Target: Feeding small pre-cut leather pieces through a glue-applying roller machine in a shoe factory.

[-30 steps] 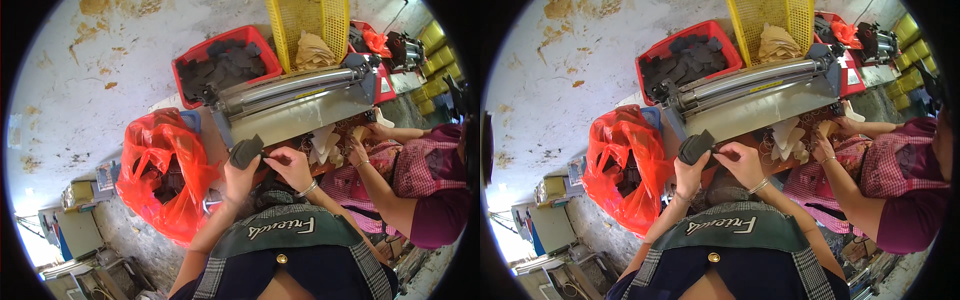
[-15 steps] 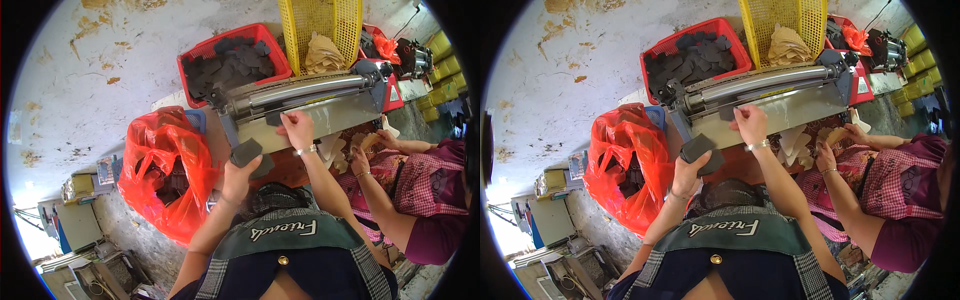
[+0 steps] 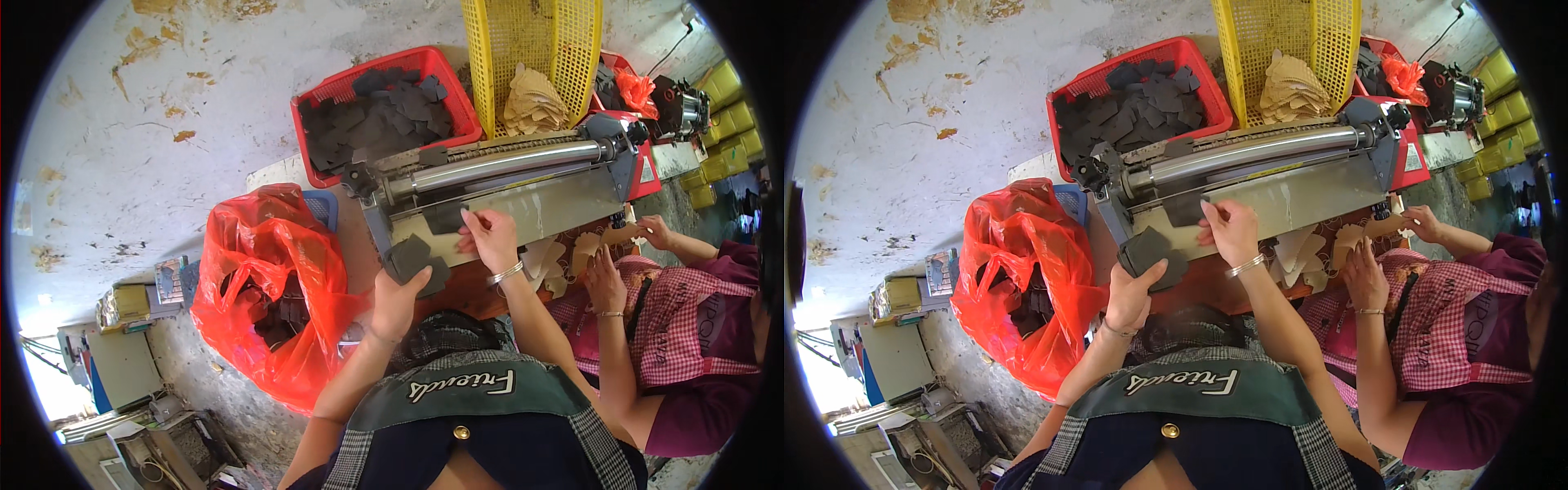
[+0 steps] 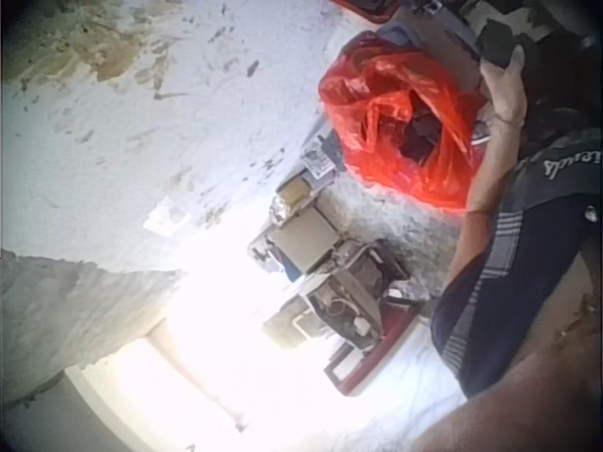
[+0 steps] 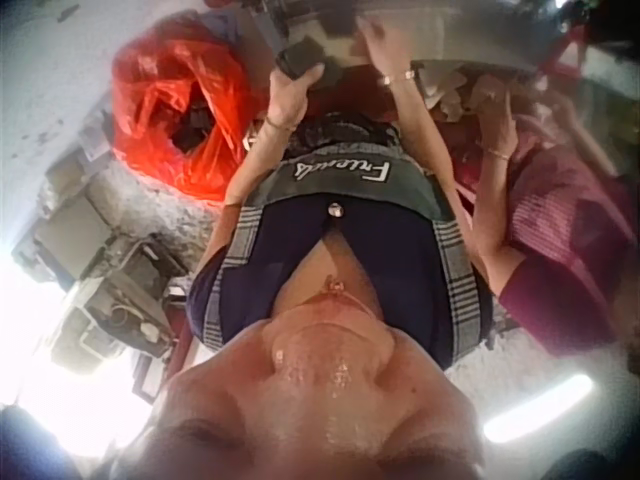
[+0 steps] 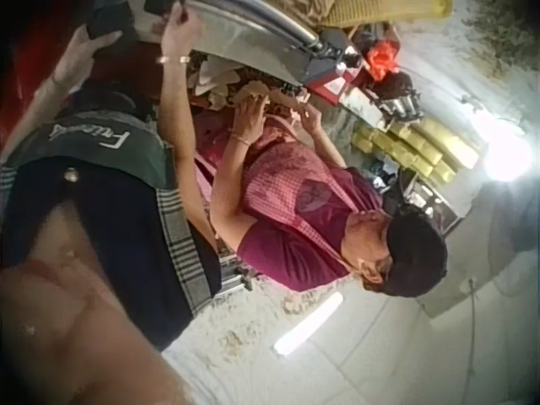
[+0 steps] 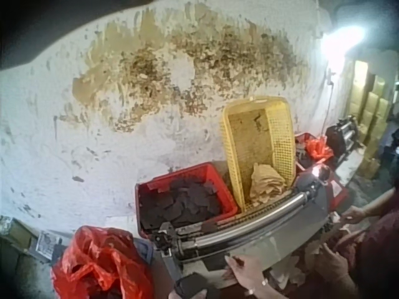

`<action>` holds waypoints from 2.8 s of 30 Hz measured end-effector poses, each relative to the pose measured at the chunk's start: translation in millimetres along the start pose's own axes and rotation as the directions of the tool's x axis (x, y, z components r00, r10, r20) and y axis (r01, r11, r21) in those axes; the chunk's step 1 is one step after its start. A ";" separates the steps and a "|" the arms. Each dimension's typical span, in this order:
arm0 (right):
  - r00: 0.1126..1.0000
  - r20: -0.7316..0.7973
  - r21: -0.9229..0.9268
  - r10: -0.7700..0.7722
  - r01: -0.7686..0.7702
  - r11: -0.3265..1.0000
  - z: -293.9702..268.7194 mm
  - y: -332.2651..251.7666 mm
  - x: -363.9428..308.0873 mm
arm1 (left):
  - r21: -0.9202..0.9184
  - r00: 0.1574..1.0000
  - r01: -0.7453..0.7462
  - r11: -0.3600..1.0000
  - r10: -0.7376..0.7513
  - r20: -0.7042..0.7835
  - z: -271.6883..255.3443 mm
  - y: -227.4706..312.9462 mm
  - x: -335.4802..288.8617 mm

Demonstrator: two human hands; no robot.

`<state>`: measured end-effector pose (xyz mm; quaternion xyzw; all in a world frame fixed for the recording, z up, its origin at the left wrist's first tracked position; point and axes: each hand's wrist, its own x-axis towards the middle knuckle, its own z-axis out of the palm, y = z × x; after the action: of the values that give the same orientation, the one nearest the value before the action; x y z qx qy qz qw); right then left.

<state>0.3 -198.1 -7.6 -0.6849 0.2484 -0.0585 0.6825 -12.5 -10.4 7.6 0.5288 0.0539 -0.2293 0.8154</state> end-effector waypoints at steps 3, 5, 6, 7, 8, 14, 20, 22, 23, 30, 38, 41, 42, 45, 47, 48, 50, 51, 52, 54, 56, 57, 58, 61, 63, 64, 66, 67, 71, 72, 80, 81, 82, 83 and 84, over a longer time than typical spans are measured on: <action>0.971 0.240 -0.057 0.024 -0.010 0.998 1.2 -18.5 -24.2 | 0.008 0.997 -0.031 0.999 0.031 -0.069 -1.4 0.1 4.7; 0.890 0.454 -0.054 0.052 -0.031 0.998 -0.3 -14.7 -41.6 | 0.026 0.996 -0.028 0.999 0.030 -0.086 1.5 0.9 4.3; 0.891 0.451 -0.055 0.052 -0.031 0.998 -1.5 -15.0 -44.2 | 0.046 0.995 -0.023 0.999 0.027 -0.099 3.3 2.1 3.7; 0.900 0.430 -0.052 0.064 -0.046 0.998 -2.6 -15.8 -46.2 | 0.045 0.995 -0.022 0.999 0.026 -0.097 4.0 2.7 3.2; 0.909 0.410 -0.048 0.076 -0.062 0.997 -3.7 -16.3 -47.8 | -0.009 0.997 0.023 1.000 -0.024 -0.072 4.1 3.4 2.5; 0.908 0.397 -0.079 0.135 -0.113 0.990 -4.9 -14.7 -52.6 | -0.012 0.996 0.037 0.999 -0.038 -0.084 0.4 2.8 -1.8; 0.841 0.165 -0.367 -0.516 0.538 0.759 5.4 -71.3 51.2 | -0.001 0.988 0.130 0.992 -0.129 -0.088 -2.4 4.2 -11.4; 0.807 0.343 -0.573 -0.480 0.585 0.574 20.1 -74.1 111.8 | 0.012 0.992 0.114 0.993 -0.113 -0.054 -2.5 -1.4 -15.2; 0.839 0.436 -0.682 -0.327 0.545 0.488 26.2 -71.4 136.3 | 0.015 0.991 0.126 0.992 -0.126 -0.040 -1.6 -3.1 -14.8; 0.803 0.587 -0.806 0.099 0.570 0.159 59.2 -61.0 176.5 | -0.013 0.992 0.108 0.994 -0.109 -0.066 -14.2 -4.5 -22.8; 0.704 0.079 -0.510 -0.706 0.637 0.578 5.2 -83.5 67.9 | -0.101 0.992 0.089 0.991 -0.097 -0.076 -11.0 8.3 -19.4; 0.684 0.302 -0.608 -0.664 0.675 0.418 -13.1 -51.1 -26.0 | -0.117 0.982 0.126 0.985 -0.140 -0.124 -13.5 12.1 -17.8; 0.748 0.336 -0.628 -0.572 0.631 0.456 -17.3 -31.5 -44.9 | -0.134 0.979 0.131 0.982 -0.149 -0.137 -11.4 13.5 -17.3; 0.731 0.329 -0.689 -0.598 0.619 0.377 -17.4 -8.3 -46.3 | -0.077 0.989 0.118 0.990 -0.124 -0.074 -5.8 13.9 -14.4; 0.636 0.218 -0.743 -0.741 0.600 0.296 -10.3 -13.3 -18.6 | -0.062 0.990 0.130 0.990 -0.133 -0.050 6.0 17.0 -12.3; 0.638 0.207 -0.747 -0.742 0.592 0.301 -8.2 -15.6 -16.8 | -0.048 0.990 0.131 0.990 -0.133 -0.039 10.5 18.5 -10.3; 0.681 0.041 -0.563 -0.731 0.620 0.546 -4.9 -23.7 -17.8 | -0.050 0.993 0.108 0.993 -0.110 -0.032 16.5 19.9 -9.0; 0.839 0.079 -0.449 -0.538 0.512 0.733 1.0 -31.6 -34.7 | -0.066 0.996 0.071 0.995 -0.075 -0.054 13.6 19.7 -6.9; 0.839 0.080 -0.451 -0.539 0.513 0.731 -1.0 -27.6 -45.5 | -0.068 0.996 0.070 0.995 -0.074 -0.053 13.7 17.4 -5.5; 0.922 0.385 -0.039 0.038 -0.025 0.999 -4.4 -20.7 -58.3 | -0.055 0.998 0.039 0.998 -0.042 -0.048 10.8 12.3 -3.7; 0.944 0.323 -0.057 0.061 -0.045 0.997 -10.5 -16.8 -54.7 | -0.152 0.987 0.159 0.976 -0.157 0.021 4.6 18.5 -8.5; 0.966 0.243 -0.134 0.089 -0.057 0.989 -15.0 -9.8 -43.4 | -0.240 0.961 0.275 0.931 -0.258 0.100 1.7 21.1 -9.7; 0.982 0.154 -0.209 0.112 -0.079 0.975 -18.5 -8.4 -32.7 | -0.241 0.961 0.276 0.931 -0.259 0.099 1.7 21.5 -10.4; 0.995 0.104 -0.209 -0.010 0.032 0.977 -10.4 -15.5 -4.4 | -0.177 0.971 0.225 0.958 -0.205 0.124 3.1 19.8 -10.3; 0.986 0.163 -0.196 0.041 -0.008 0.981 -8.2 -28.3 -14.8 | -0.106 0.998 0.064 0.992 -0.062 0.018 1.7 12.1 -7.7; 0.984 0.172 -0.198 0.041 -0.007 0.980 -7.4 -32.2 -27.8 | -0.110 0.998 0.060 0.992 -0.059 0.010 1.0 11.2 -7.0; 0.871 0.483 -0.107 0.091 -0.044 0.993 -5.1 -33.7 -50.3 | -0.044 0.997 -0.005 0.999 0.001 -0.075 0.7 10.4 -4.5; 0.899 0.435 -0.087 0.056 -0.020 0.996 -1.2 -32.1 -55.6 | -0.047 0.997 -0.006 0.999 0.002 -0.081 2.1 10.8 -3.9; 0.915 0.396 0.011 0.074 -0.085 0.996 -7.0 -26.8 -50.6 | -0.121 0.996 0.068 0.990 -0.074 -0.042 3.5 16.3 -3.1; 0.926 0.347 -0.019 0.151 -0.154 0.988 -11.9 -25.0 -46.9 | -0.171 0.994 0.111 0.979 -0.111 0.010 0.6 16.3 -2.6; 0.987 0.160 -0.134 -0.028 0.050 0.990 -6.9 -15.5 -10.7 | -0.020 0.998 0.004 1.000 -0.005 -0.063 4.1 6.1 3.7; 0.955 0.296 -0.110 0.036 -0.003 0.994 -4.2 -18.6 -23.7 | 0.016 0.993 -0.021 1.000 0.022 -0.117 5.1 4.4 5.8; 0.896 0.433 -0.063 0.100 -0.080 0.995 1.3 -31.4 -38.4 | 0.017 0.993 -0.024 1.000 0.026 -0.116 4.1 3.2 6.1; 0.885 0.457 -0.012 0.088 -0.093 0.996 4.2 -27.7 -45.5 | 0.004 0.992 -0.003 1.000 0.004 -0.129 2.7 2.2 6.5; 0.874 0.479 0.039 0.077 -0.109 0.993 6.2 -25.2 -50.1 | -0.007 0.990 0.021 1.000 -0.022 -0.141 1.5 3.1 6.1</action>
<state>-34.1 -172.8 29.3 -0.6430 0.1034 0.1367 0.7465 -6.0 -12.6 8.8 0.5408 0.1177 -0.1999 0.8085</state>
